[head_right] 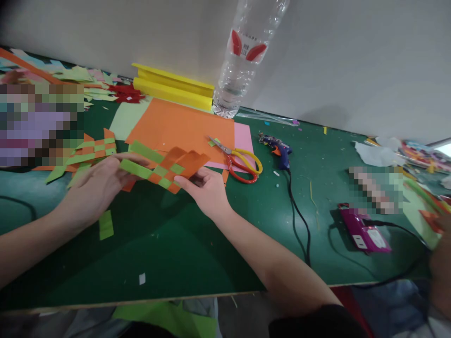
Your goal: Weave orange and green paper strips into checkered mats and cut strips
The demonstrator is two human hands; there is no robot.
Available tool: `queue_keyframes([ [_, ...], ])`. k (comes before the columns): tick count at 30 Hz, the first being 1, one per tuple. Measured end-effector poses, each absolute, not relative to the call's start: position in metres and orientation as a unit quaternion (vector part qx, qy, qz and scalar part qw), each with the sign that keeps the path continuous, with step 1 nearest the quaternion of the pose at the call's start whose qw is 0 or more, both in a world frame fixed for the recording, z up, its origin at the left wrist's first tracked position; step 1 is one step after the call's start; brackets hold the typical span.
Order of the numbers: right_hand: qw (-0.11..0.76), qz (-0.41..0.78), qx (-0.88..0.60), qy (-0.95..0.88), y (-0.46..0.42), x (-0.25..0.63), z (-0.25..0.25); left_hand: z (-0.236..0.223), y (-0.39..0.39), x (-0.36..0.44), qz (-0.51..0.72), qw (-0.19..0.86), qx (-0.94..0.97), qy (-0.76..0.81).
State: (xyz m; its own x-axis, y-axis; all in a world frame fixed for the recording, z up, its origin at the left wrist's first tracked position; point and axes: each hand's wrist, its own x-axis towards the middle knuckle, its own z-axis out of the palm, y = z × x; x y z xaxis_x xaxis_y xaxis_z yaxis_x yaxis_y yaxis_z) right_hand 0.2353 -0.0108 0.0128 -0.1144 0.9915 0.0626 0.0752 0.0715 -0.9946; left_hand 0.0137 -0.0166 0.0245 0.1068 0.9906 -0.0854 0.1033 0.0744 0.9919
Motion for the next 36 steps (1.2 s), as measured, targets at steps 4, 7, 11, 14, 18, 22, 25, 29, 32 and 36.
queue_keyframes([
  [4,0.456,0.541,-0.458,-0.538,-0.015,0.232,0.018,0.028,-0.019,0.021,0.418,0.568,0.536,0.464],
  [7,0.454,0.550,-0.443,-0.542,-0.017,0.230,0.018,0.030,-0.020,0.024,0.386,0.587,0.537,0.467],
  [11,0.442,0.568,-0.429,-0.546,-0.021,0.227,0.015,0.028,-0.019,0.023,0.361,0.523,0.586,0.503],
  [14,0.433,0.577,-0.422,-0.550,-0.024,0.224,0.015,0.026,-0.018,0.020,0.338,0.460,0.637,0.517],
  [18,0.403,0.599,-0.417,-0.552,-0.024,0.226,0.020,0.030,-0.020,0.019,0.351,0.437,0.642,0.524],
  [22,0.389,0.569,-0.440,-0.576,-0.018,0.233,0.023,0.032,-0.020,0.017,0.393,0.471,0.596,0.518],
  [25,0.435,0.511,-0.440,-0.597,-0.013,0.238,0.019,0.027,-0.019,0.014,0.414,0.514,0.544,0.518],
  [29,0.525,0.475,-0.429,-0.561,-0.005,0.243,0.017,0.019,-0.017,0.010,0.438,0.529,0.490,0.537],
  [32,0.582,0.498,-0.404,-0.500,0.005,0.247,0.021,0.021,-0.017,0.011,0.448,0.538,0.469,0.538],
  [36,0.579,0.534,-0.415,-0.455,0.016,0.256,0.028,0.026,-0.017,0.013,0.472,0.553,0.459,0.511],
])
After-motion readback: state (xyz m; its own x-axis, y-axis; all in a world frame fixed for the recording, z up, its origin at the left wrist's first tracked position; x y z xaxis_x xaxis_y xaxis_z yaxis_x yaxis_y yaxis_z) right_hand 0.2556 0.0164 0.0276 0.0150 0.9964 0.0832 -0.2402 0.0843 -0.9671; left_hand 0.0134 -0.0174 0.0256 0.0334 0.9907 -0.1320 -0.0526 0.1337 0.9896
